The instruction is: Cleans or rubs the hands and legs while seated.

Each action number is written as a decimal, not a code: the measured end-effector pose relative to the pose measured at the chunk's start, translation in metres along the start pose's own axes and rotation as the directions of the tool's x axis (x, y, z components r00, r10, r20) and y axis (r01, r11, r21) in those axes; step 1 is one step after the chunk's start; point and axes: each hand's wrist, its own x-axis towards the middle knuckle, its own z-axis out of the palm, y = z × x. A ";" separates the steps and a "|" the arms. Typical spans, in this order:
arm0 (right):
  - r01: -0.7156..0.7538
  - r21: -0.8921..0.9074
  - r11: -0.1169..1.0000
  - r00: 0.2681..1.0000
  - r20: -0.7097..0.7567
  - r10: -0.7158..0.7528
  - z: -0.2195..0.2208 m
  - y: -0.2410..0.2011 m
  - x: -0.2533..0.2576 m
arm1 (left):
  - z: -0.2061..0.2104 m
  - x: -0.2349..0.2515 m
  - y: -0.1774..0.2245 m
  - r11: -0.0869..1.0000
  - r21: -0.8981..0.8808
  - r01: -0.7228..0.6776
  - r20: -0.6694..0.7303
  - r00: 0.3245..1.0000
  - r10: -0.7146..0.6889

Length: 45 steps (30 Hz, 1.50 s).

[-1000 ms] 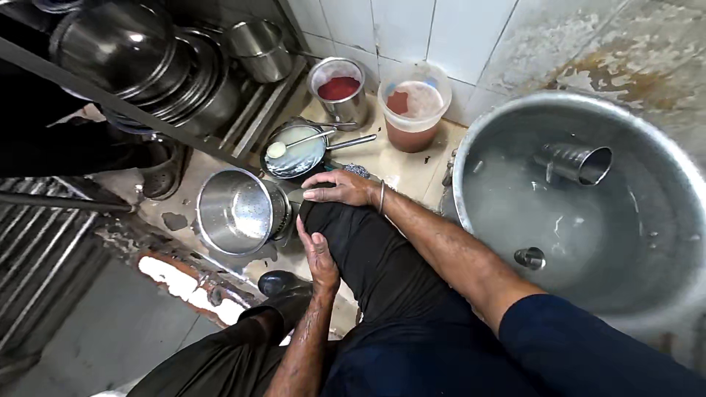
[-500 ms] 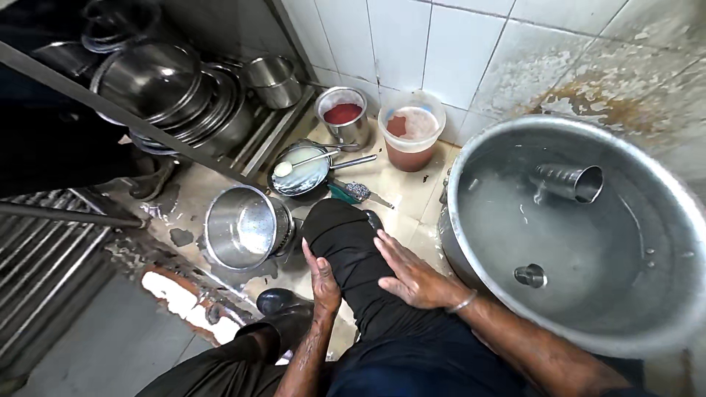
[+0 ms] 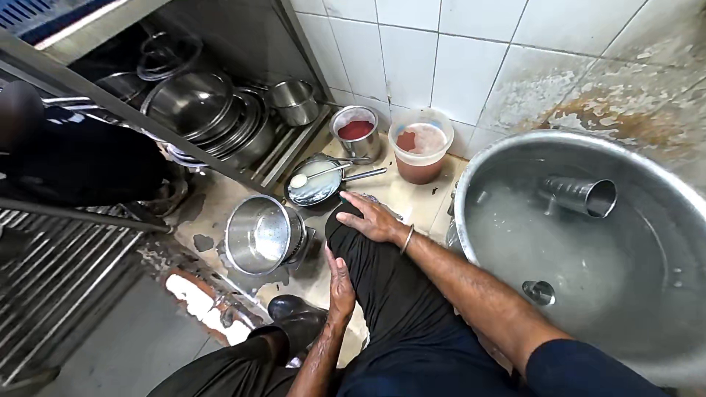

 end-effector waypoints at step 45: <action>0.013 0.895 0.445 0.943 -0.159 0.293 -0.168 0.064 -0.068 | -0.078 0.062 0.006 0.552 -0.689 0.469 0.004 0.765 -0.644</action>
